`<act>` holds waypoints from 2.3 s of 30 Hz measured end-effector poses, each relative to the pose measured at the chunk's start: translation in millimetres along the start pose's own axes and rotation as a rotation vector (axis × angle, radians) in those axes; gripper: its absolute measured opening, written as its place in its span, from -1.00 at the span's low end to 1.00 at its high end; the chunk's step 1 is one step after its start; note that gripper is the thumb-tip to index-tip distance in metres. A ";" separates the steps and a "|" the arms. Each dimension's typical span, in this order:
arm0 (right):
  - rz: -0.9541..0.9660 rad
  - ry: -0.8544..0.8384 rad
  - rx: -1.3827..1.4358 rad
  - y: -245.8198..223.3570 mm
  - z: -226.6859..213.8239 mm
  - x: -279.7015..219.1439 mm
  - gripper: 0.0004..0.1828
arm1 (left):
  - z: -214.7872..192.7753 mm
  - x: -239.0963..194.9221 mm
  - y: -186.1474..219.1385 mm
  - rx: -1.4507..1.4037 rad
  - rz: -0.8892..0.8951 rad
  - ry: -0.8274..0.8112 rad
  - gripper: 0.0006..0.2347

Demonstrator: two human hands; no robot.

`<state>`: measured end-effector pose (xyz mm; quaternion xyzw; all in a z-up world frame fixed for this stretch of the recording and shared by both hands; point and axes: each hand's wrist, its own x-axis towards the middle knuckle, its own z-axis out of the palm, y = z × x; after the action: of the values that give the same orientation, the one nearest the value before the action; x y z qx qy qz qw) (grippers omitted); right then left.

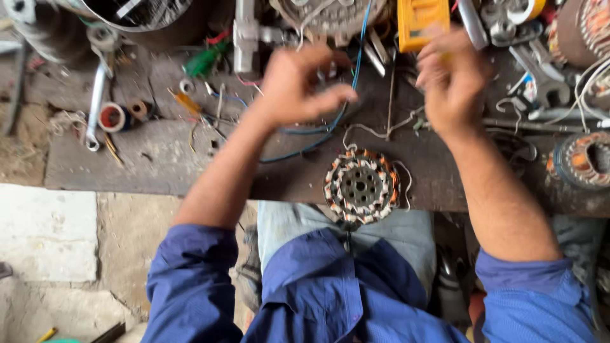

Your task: The person uses a screwdriver to adjust and secure copper windings on a circular stator core. They repeatedly probe the slots and manipulate the wires to ensure proper seating.

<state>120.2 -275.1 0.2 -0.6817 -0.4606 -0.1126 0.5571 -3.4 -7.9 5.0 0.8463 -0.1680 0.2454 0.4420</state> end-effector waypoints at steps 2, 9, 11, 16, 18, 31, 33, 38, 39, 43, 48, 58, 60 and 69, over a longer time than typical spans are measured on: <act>-0.082 -0.147 -0.217 -4.5 2.0 -1.2 -0.78 | 15.4 4.3 15.6 0.067 -0.008 -0.062 -0.71; -0.127 -0.332 -0.365 -20.2 16.5 2.3 -0.66 | 17.6 3.7 17.0 -0.116 -0.009 -0.041 -0.81; -0.118 -0.330 -0.396 -20.4 16.3 3.7 -0.66 | 14.1 2.9 16.3 -0.144 -0.043 -0.034 -0.81; -0.066 -0.261 -0.321 -16.8 12.8 -0.4 -0.66 | 14.6 7.1 10.4 0.197 -0.235 -0.145 -0.76; -0.033 -0.206 -0.273 -16.1 10.7 -3.4 -0.65 | 14.5 6.8 6.2 0.057 -0.218 -0.156 -0.79; 0.402 -0.092 0.573 -11.8 12.6 -7.1 -0.62 | 33.5 -2.3 -11.8 -0.311 -0.195 -0.232 -0.79; 0.453 -0.134 0.550 -13.6 14.2 -7.2 -0.72 | 34.5 -4.2 -9.9 -0.413 -0.285 -0.274 -0.78; 0.470 -0.157 0.546 -6.1 15.4 -14.2 -0.80 | 37.4 -8.2 -12.6 -0.587 -0.354 -0.381 -0.78; 0.473 -0.157 0.543 -4.3 15.4 -13.7 -0.80 | 37.4 -7.3 -13.5 -0.587 -0.335 -0.397 -0.78; 0.496 -0.127 0.662 -5.6 18.3 -10.6 -0.65 | 33.2 -5.8 -13.9 -0.605 -0.276 -0.432 -0.78; 0.483 -0.104 0.585 -11.8 18.3 -10.3 -0.42 | 37.0 -9.7 -13.3 -0.590 -0.290 -0.505 -0.79; 0.143 0.000 0.294 -39.7 -5.9 -41.2 -0.64 | 17.9 1.3 15.4 -0.452 -0.239 -0.616 -0.83; 0.116 0.071 0.281 -61.3 -13.4 -69.5 -0.63 | 13.3 2.2 26.1 -0.427 -0.253 -0.614 -0.84; 0.419 0.269 0.306 -92.9 -17.7 -161.8 -0.68 | 34.0 -46.7 125.3 0.249 -0.161 -0.282 -0.49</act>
<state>-32.5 -375.9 -40.5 -0.6491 -0.2432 -0.0138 0.7207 -95.6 -102.2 45.5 0.9311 -0.1284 0.1075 0.3240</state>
